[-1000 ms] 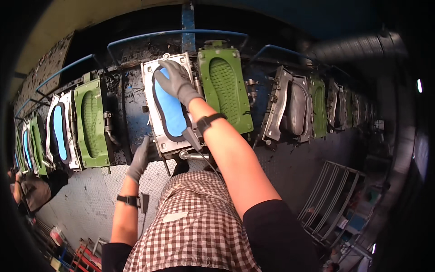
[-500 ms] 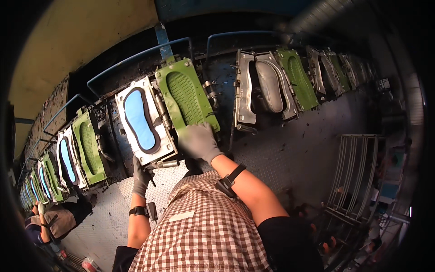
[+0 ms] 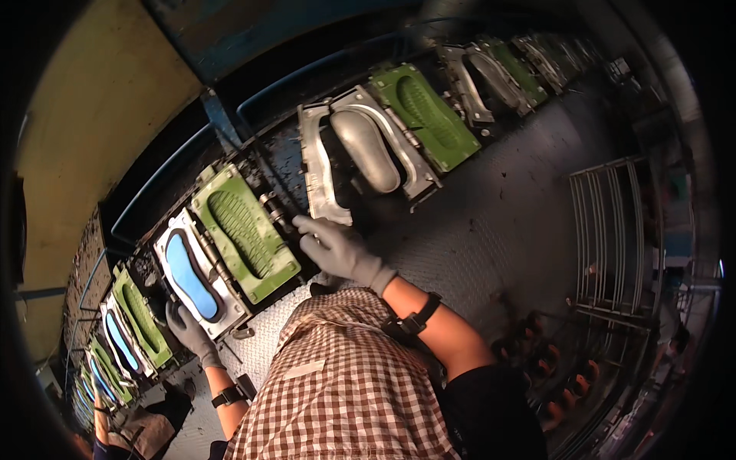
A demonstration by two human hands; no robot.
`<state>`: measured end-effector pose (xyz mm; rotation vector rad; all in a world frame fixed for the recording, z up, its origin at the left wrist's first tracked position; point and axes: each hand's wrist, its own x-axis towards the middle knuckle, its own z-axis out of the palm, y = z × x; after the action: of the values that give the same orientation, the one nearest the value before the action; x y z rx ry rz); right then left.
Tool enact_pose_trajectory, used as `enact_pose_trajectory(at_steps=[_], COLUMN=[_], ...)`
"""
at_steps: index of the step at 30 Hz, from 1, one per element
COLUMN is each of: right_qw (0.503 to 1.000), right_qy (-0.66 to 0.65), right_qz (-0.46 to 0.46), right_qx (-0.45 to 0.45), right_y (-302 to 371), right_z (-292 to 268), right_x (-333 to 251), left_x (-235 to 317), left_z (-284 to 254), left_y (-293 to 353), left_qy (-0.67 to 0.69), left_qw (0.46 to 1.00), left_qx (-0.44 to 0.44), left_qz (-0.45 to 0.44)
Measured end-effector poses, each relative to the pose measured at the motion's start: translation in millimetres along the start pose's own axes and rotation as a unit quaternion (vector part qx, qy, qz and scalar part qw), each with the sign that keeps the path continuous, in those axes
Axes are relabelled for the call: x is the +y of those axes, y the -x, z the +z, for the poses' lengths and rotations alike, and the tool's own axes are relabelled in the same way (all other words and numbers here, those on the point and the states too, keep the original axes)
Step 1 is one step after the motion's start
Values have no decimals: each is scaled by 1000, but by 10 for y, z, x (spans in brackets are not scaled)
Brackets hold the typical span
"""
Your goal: Assembling shoe components by placing soles and uppers into industrial molds and presses.
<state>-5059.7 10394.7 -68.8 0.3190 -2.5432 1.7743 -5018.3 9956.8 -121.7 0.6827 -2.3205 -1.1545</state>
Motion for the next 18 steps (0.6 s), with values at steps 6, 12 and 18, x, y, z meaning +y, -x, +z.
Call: enact_pose_trajectory(at_steps=[6,12,18], right_qw=[956,801,412], right_qy=[-46,196,536], right_qz=[52,142,224], right_qx=[284,548,702], right_y=[993,2643,4443], right_z=[-1544,-2753,-2703], right_x=[520,-148,-1775], left_x=[2126,2581,2999], left_z=[1584,2713,3321], left_y=[1284,2162,3117], left_qy=[0,120,215], left_qw=[838,759,629], left_qx=[-406,-551,-694], left_qz=[365,326,277])
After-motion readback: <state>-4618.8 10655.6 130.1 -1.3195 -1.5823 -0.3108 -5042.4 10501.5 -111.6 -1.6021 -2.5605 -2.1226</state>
